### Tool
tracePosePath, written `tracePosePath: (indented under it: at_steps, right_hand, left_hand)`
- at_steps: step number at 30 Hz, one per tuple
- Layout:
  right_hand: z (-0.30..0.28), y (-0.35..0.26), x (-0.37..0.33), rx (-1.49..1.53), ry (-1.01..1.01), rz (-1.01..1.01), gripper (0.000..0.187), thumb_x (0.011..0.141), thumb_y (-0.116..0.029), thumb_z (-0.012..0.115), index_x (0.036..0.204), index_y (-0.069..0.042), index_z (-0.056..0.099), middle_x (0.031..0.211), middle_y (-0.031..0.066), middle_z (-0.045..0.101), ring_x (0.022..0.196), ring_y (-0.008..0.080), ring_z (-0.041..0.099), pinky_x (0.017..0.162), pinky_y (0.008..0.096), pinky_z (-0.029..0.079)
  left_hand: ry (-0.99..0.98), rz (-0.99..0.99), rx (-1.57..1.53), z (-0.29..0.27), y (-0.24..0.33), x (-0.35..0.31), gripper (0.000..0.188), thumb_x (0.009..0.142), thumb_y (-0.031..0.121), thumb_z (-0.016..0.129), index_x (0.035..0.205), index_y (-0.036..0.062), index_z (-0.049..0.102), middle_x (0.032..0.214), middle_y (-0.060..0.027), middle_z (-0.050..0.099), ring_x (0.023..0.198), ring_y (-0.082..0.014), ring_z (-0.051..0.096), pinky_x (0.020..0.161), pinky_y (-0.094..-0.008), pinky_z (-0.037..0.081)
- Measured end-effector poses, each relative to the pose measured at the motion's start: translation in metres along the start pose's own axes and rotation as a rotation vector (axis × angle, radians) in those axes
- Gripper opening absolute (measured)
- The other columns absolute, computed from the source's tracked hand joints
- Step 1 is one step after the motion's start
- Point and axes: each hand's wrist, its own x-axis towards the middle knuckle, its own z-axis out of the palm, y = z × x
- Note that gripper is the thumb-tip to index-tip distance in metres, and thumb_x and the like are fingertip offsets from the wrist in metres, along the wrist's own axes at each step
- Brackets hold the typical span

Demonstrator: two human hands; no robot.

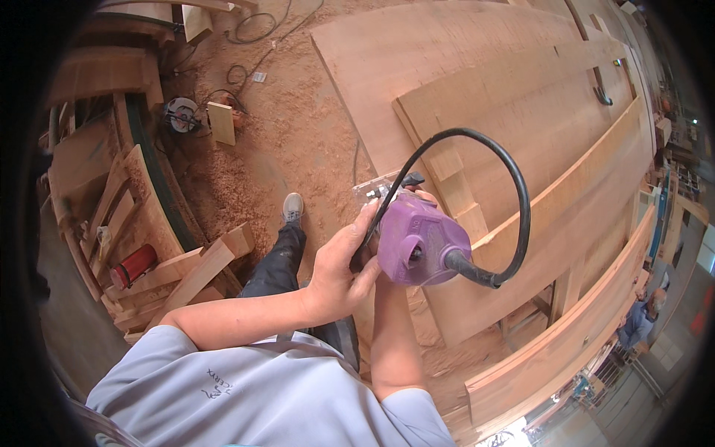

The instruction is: The person uses a handheld electric router to shape the edges of a large wooden panel in a workshop. They move the router along the panel's edges, generating sawdust, and later flip the panel to work on another side.

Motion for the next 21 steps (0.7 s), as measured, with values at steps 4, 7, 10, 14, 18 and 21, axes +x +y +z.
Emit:
tracePosePath:
  at_steps: [4,7,10,14,18,21]
  right_hand:
    - [0.025,0.012,0.024,-0.045,-0.083,-0.019,0.055,0.090,-0.016,0.080,0.133,-0.006,0.047,0.121,0.0078,0.059,0.112,0.0175,0.062,0.100,0.0321,0.053]
    - [0.042,0.019,0.034,-0.152,-0.092,-0.028,0.060,0.089,-0.018,0.083,0.135,-0.006,0.046,0.123,0.0074,0.059,0.114,0.0180,0.061,0.101,0.0329,0.052]
    - [0.053,0.029,0.040,-0.167,-0.063,0.034,0.062,0.088,-0.020,0.083,0.136,-0.006,0.045,0.125,0.0072,0.058,0.116,0.0185,0.060,0.103,0.0336,0.052]
    - [0.087,0.032,0.060,-0.220,-0.098,0.018,0.063,0.088,-0.020,0.083,0.136,-0.006,0.045,0.125,0.0074,0.058,0.116,0.0188,0.060,0.103,0.0339,0.052]
    - [0.120,0.039,0.079,-0.276,-0.135,0.004,0.063,0.088,-0.020,0.083,0.136,-0.006,0.045,0.125,0.0077,0.058,0.116,0.0192,0.060,0.103,0.0343,0.052]
    - [0.145,0.041,0.089,-0.315,-0.156,-0.002,0.063,0.088,-0.020,0.083,0.136,-0.006,0.045,0.126,0.0078,0.059,0.116,0.0194,0.060,0.103,0.0346,0.052]
  left_hand:
    - [0.021,0.033,-0.051,-0.022,-0.003,0.023,0.078,0.087,-0.006,0.070,0.158,0.0002,0.037,0.099,-0.0186,0.060,0.083,-0.0319,0.063,0.076,-0.0370,0.052]
    - [0.070,0.108,-0.045,-0.035,-0.010,0.037,0.078,0.087,-0.006,0.069,0.158,0.0007,0.037,0.099,-0.0190,0.059,0.083,-0.0320,0.062,0.077,-0.0377,0.052]
    - [0.088,0.073,-0.016,-0.053,-0.011,0.050,0.080,0.083,-0.010,0.068,0.157,-0.0018,0.039,0.095,-0.0116,0.057,0.079,-0.0220,0.059,0.074,-0.0312,0.051]
    - [0.096,0.066,-0.026,-0.079,-0.007,0.075,0.079,0.084,-0.009,0.068,0.157,-0.0016,0.039,0.096,-0.0146,0.058,0.081,-0.0265,0.059,0.075,-0.0346,0.051]
    - [0.093,0.049,-0.018,-0.107,-0.009,0.097,0.078,0.086,-0.005,0.068,0.157,-0.0007,0.037,0.102,-0.0216,0.061,0.090,-0.0365,0.064,0.082,-0.0411,0.053]
    - [0.135,0.073,-0.046,-0.123,-0.013,0.111,0.079,0.085,-0.008,0.069,0.158,0.0007,0.039,0.098,-0.0156,0.059,0.082,-0.0260,0.061,0.076,-0.0346,0.051]
